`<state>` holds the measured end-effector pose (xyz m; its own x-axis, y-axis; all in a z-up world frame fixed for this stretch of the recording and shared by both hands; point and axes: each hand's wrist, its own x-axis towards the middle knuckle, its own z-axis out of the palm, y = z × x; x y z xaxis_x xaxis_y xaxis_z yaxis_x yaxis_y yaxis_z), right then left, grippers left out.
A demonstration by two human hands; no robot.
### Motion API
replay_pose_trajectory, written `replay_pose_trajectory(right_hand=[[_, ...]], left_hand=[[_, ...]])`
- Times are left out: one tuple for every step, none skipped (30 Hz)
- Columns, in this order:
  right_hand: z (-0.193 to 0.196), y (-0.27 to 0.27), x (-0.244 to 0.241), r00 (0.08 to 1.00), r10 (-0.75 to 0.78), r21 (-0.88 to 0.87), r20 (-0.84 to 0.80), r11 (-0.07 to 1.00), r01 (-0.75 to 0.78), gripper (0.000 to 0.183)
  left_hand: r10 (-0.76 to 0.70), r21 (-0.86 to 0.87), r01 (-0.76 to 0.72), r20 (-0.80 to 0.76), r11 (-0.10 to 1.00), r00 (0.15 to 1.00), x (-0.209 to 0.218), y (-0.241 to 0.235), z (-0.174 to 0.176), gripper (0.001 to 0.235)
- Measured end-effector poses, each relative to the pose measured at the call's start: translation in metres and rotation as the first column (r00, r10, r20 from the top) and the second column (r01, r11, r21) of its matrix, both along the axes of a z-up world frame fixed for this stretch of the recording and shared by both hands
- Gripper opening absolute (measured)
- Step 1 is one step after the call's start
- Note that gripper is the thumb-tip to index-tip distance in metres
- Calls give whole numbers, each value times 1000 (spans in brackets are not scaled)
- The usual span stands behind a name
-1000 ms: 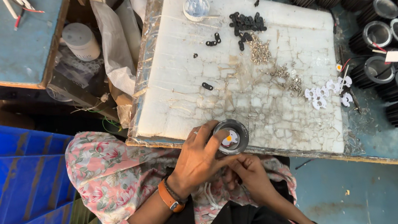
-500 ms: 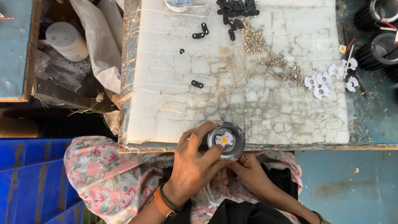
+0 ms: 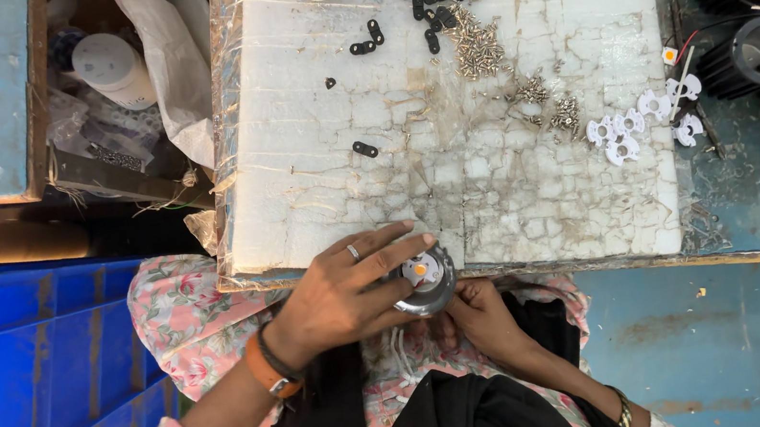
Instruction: The person assembles small electronic components by hand, using a green electric screwdriver to fasten screws into black cylindrical housings. They insert white plastic parts and wires, then secure them with screws, repeating the process for multiple units.
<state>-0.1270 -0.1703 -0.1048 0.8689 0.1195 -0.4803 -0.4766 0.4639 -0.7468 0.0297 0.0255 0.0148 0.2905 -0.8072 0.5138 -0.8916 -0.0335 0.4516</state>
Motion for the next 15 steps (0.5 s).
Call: replay_pose_trajectory(right_hand=[[1, 0, 0, 1000, 10, -7, 18, 1000, -10, 36], [2, 0, 0, 1000, 7, -37, 6, 999, -7, 36], [2, 0, 1, 1000, 8, -66, -6, 998, -9, 36], [3, 1, 1, 1000, 9, -96, -18, 995, -11, 36], [4, 0, 2, 999, 20, -131, -28, 991, -24, 34], [5, -1, 3, 999, 31, -166, -38, 985, -37, 32], [7, -2, 5, 998, 42, -204, -44, 978, -50, 30], [11, 0, 4, 999, 46, -245, -27, 968, -51, 30], [15, 1, 1, 999, 47, -290, -7, 956, -47, 29], [20, 0, 0, 999, 48, -334, 12, 942, -42, 29], [26, -2, -2, 997, 53, -383, 51, 923, -29, 29], [34, -6, -4, 994, 59, -431, 89, 902, -15, 28], [40, -10, -4, 990, 65, -480, 129, 877, 5, 27], [46, -14, -3, 977, 57, -455, 207, 890, 45, 27], [52, -18, 0, 957, 51, -424, 285, 902, 78, 27]], left_hand=[[-27, 27, 28, -4, 999, 1000, 3, 4, 2, 31], [-55, 53, 55, -8, 997, 998, 6, 7, 2, 31], [-66, 70, 65, 7, 995, 998, 8, 9, 2, 30], [-77, 86, 75, 21, 993, 997, 9, 11, 2, 28], [-85, 102, 81, 36, 992, 996, 11, 13, 1, 27], [-83, 88, 79, 42, 993, 996, 13, 13, 0, 29], [-81, 72, 78, 53, 994, 995, 15, 12, -2, 31], [-79, 56, 76, 64, 996, 995, 16, 13, -3, 33], [-22, 64, 22, 2, 998, 1000, 16, 11, -4, 34], [35, 75, -31, -60, 997, 998, 15, 9, -5, 36], [89, 85, -79, -121, 993, 989, 14, 7, -6, 39], [125, 56, -115, -227, 992, 966, 13, 5, -6, 37], [151, 27, -151, -329, 988, 932, 12, 3, -6, 36], [170, 3, -187, -428, 982, 887, 11, 0, -5, 35], [216, -3, -233, -367, 973, 905, 12, -4, -4, 30]])
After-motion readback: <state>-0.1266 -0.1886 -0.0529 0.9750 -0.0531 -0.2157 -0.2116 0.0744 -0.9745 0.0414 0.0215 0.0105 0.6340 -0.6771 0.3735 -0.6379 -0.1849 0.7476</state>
